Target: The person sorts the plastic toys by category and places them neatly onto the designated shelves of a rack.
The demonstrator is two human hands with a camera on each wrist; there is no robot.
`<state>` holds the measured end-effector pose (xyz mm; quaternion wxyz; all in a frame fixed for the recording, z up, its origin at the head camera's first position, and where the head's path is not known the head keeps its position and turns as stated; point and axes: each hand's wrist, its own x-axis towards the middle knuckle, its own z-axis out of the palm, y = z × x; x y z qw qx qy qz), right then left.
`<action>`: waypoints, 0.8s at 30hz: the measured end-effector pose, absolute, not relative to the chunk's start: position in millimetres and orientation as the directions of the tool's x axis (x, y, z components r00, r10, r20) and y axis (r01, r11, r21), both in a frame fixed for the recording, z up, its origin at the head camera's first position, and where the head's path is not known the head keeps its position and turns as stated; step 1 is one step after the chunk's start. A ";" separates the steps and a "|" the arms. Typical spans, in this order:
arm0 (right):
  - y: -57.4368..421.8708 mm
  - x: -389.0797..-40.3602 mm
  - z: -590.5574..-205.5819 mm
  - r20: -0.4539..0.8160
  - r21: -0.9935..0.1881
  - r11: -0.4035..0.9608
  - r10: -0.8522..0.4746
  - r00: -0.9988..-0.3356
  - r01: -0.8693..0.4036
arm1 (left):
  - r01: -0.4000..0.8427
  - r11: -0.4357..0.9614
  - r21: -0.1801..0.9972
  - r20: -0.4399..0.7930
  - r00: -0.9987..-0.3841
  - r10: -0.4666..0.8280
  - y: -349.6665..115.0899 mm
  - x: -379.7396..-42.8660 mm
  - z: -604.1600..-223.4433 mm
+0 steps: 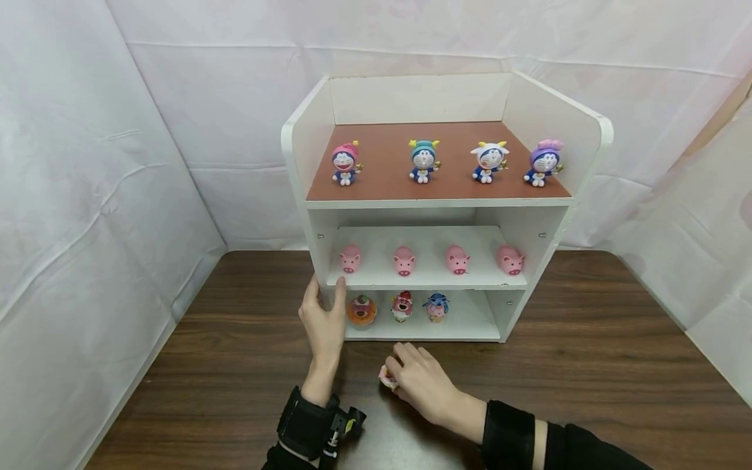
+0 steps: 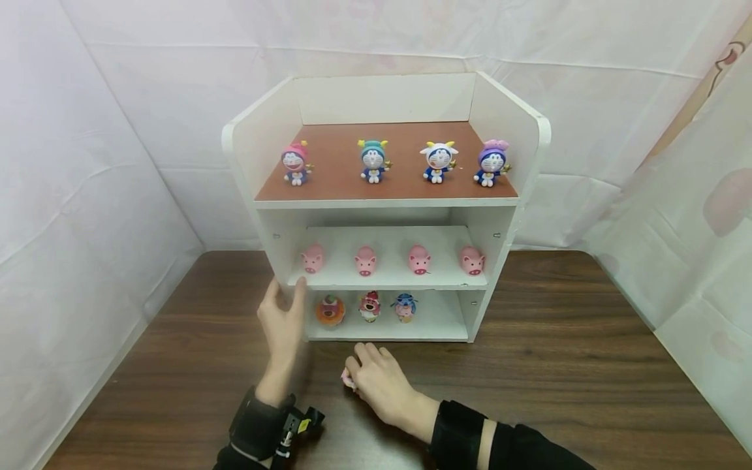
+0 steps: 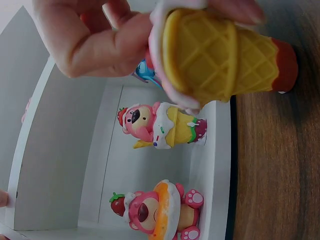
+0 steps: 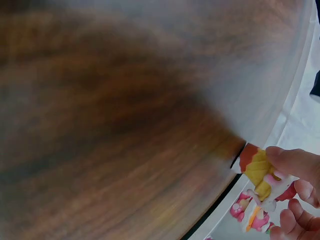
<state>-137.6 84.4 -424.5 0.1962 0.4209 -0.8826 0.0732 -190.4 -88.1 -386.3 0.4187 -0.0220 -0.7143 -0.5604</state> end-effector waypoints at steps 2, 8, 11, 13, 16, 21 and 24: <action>84.5 -135.3 -424.6 0.409 0.051 0.628 -0.723 -0.557 -0.777 | 0.492 0.380 0.784 0.620 -0.651 -0.437 -88.3 -190.3 -386.5; 86.7 -131.9 -422.4 0.393 0.038 0.629 -0.724 -0.567 -0.776 | 0.494 0.385 0.780 0.625 -0.649 -0.434 -88.6 -189.4 -386.4; 88.2 -132.2 -417.2 0.374 -0.015 0.628 -0.719 -0.586 -0.778 | 0.494 0.386 0.779 0.626 -0.649 -0.432 -88.7 -189.1 -386.6; 89.1 -133.4 -412.7 0.363 -0.054 0.615 -0.722 -0.589 -0.787 | 0.491 0.389 0.780 0.624 -0.651 -0.432 -88.7 -189.0 -386.9; 91.0 -136.5 -406.6 0.342 -0.114 0.571 -0.746 -0.572 -0.813 | 0.488 0.389 0.782 0.622 -0.653 -0.431 -88.7 -189.0 -387.4; 93.1 -142.2 -401.6 0.274 -0.160 0.484 -0.816 -0.510 -0.860 | 0.486 0.381 0.787 0.616 -0.657 -0.435 -88.7 -189.2 -387.8; 93.1 -144.1 -401.7 0.222 -0.160 0.459 -0.846 -0.485 -0.874 | 0.485 0.378 0.788 0.614 -0.658 -0.436 -88.6 -188.9 -387.5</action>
